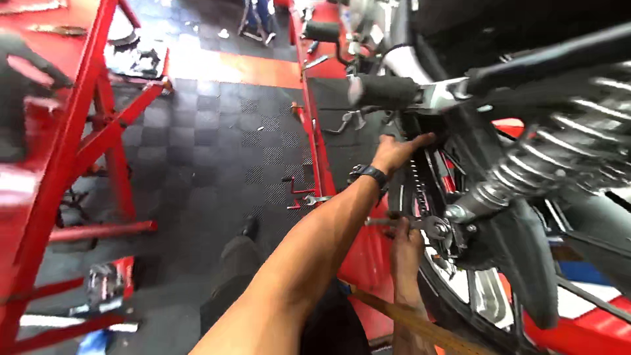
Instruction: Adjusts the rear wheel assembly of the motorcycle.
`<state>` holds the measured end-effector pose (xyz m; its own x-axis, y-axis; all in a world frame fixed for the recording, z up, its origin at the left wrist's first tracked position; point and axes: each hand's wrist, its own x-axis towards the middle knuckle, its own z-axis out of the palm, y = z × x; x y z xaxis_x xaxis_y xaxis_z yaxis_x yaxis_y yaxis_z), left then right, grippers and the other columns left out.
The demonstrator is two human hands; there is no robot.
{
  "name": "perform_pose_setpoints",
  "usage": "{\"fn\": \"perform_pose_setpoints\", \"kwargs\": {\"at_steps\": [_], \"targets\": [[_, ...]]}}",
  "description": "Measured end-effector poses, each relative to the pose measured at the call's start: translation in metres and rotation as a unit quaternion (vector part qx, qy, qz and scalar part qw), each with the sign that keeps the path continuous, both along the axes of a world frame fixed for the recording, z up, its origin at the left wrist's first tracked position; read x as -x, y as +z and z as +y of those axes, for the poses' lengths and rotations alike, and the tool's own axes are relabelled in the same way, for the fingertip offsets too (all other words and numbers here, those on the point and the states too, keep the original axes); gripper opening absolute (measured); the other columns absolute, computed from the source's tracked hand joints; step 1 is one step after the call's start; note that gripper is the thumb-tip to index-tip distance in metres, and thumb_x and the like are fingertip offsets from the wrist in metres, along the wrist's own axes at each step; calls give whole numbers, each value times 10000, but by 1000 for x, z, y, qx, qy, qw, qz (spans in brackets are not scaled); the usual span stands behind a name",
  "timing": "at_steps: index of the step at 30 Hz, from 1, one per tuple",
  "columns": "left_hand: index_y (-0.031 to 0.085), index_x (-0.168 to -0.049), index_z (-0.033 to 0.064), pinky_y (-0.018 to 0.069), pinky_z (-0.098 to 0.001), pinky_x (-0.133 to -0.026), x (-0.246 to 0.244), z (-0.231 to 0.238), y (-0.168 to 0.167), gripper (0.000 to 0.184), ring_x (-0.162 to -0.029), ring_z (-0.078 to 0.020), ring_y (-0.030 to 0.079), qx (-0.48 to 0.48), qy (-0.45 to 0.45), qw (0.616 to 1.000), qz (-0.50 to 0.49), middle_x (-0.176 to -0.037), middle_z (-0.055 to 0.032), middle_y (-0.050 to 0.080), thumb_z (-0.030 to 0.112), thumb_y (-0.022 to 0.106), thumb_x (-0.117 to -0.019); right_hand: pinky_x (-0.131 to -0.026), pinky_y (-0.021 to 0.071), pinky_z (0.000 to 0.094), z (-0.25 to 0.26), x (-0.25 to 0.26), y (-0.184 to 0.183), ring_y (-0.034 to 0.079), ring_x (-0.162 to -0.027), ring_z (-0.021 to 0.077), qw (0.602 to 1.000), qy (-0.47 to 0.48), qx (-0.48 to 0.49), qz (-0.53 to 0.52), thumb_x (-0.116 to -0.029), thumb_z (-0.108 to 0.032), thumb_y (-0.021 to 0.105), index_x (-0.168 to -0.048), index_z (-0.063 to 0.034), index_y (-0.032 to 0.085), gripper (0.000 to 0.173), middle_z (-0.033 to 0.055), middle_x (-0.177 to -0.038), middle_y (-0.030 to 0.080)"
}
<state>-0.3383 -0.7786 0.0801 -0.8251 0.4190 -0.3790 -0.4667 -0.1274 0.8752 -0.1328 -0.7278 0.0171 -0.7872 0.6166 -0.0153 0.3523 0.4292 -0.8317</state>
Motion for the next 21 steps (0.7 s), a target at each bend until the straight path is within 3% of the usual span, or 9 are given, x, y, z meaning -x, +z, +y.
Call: {"fn": "perform_pose_setpoints", "kwargs": {"at_steps": [2,5,7,10,14,16,21], "targets": [[401,-1471,-64,516,-567,-1023,1,-5,5,972,-1188,-376,630,0,-5,1000,-15,-1301,-278,620,511,835,-817,-820,618,405,-2,16,1,709,-976,187,997,12,70,41,-1128,-297,335,-1278,-44,625,412,91,-1203,698],[438,-1441,-75,513,-589,-1016,4,-4,4,955,-1198,-395,623,-10,-2,1000,-5,-1294,-286,620,484,862,-794,-838,619,396,-8,24,1,700,-1011,185,992,-5,114,56,-1129,-300,357,-1310,-47,597,393,92,-1226,675],[443,-1434,-53,533,-596,-984,5,-2,1,954,-1165,-395,643,-15,4,1000,4,-1248,-278,644,480,879,-774,-840,622,419,-10,18,-6,701,-998,196,995,-17,97,12,-1122,-321,396,-1310,-57,596,381,102,-1191,674],[424,-1446,-29,550,-606,-935,6,-3,0,1029,-1110,-394,666,-6,-6,1000,-15,-1194,-269,664,540,889,-726,-758,631,413,-12,3,-15,718,-857,196,998,-8,11,-57,-1114,-292,426,-1209,-38,649,351,106,-1023,717],[387,-1474,-36,541,-601,-953,10,-8,0,1054,-1136,-397,656,-11,-30,999,-30,-1227,-277,649,530,887,-738,-701,613,350,-15,-17,-17,704,-721,130,986,24,-87,-140,-1105,-235,440,-1080,-38,701,328,37,-847,736],[407,-1470,-25,546,-598,-947,11,-7,-1,1031,-1133,-390,659,-16,-26,999,-25,-1229,-271,650,514,893,-737,-696,585,370,-17,-23,-17,686,-682,119,972,38,-129,-194,-1102,-240,435,-994,-55,729,363,7,-761,726],[409,-1457,-20,554,-590,-934,11,-2,-3,1041,-1113,-381,668,-29,-22,998,-51,-1202,-257,664,533,894,-720,-727,561,418,-13,-35,-32,680,-713,156,952,65,-103,-279,-1088,-270,484,-1011,-73,725,321,13,-786,731]]}}
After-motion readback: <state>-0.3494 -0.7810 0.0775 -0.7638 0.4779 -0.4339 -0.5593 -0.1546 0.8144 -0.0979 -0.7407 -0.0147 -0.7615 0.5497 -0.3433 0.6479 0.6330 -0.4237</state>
